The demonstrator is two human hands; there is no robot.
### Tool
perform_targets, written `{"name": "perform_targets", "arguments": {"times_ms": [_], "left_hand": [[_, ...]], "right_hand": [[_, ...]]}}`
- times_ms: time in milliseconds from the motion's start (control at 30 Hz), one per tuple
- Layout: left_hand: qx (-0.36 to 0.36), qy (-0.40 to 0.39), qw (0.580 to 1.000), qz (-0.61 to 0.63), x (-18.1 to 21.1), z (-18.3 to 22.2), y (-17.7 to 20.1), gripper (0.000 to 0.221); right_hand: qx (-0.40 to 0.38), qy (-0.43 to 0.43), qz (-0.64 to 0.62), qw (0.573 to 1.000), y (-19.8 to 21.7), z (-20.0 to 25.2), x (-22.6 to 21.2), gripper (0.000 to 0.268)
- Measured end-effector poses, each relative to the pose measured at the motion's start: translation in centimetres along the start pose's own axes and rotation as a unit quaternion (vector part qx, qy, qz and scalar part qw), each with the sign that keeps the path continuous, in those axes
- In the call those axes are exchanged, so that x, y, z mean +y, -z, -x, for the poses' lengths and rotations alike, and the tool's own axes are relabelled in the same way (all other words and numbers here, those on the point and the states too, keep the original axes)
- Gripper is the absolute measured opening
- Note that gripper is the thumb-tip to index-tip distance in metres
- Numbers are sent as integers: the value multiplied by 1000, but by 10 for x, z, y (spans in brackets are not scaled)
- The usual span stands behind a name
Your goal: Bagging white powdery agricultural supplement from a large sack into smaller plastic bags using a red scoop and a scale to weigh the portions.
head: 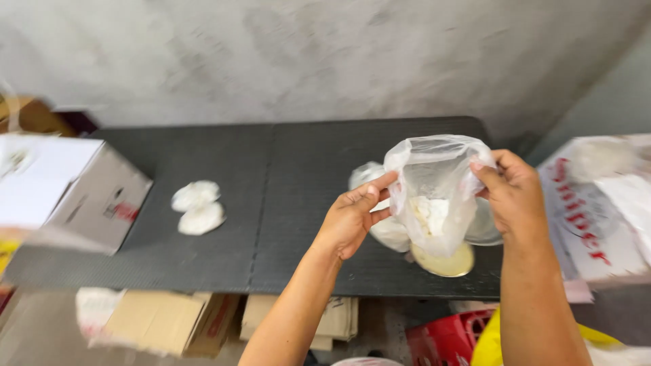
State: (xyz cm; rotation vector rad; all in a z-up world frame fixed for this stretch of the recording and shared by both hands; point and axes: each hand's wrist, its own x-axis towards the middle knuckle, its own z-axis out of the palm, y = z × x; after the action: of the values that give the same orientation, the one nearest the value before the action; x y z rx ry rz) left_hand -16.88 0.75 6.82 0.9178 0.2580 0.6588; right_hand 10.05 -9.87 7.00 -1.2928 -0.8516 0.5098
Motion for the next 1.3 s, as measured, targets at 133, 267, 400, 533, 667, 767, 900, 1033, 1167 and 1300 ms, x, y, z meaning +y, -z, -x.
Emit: {"name": "perform_targets", "arguments": {"times_ms": [133,267,400,533,667,767,900,1033,1167,1300], "left_hand": [[56,-18,998,5,20,59,67,42],[135,2,991,6,8,103,154,43],[245,30,969,19,-24,138,233,42],[322,37,945,44,-51,161,301,39],[393,35,916,73,-72,177,347,33],[424,11,902,82,-78,179,362,31],[485,-20,874,26,-84,166,363,33],[547,-20,830,-111,-77,145,328,47],[594,0,727,-344,-85,129,313,56],[604,-25,680,-415,-98,127,317,31]], "right_hand": [[-83,-42,-41,995,-88,14,25,4],[-116,-143,21,983,-178,23,106,9],[-169,-191,49,966,-255,41,204,11],[-213,-226,47,949,-304,55,271,11],[-233,-264,39,935,-332,59,282,14],[-243,-287,25,926,-344,48,269,15],[-269,-291,-15,918,-346,27,229,18],[-305,-290,-106,901,-340,10,192,21],[-366,-288,-153,872,-333,6,170,21],[-405,-310,-170,843,-323,8,168,23]]}}
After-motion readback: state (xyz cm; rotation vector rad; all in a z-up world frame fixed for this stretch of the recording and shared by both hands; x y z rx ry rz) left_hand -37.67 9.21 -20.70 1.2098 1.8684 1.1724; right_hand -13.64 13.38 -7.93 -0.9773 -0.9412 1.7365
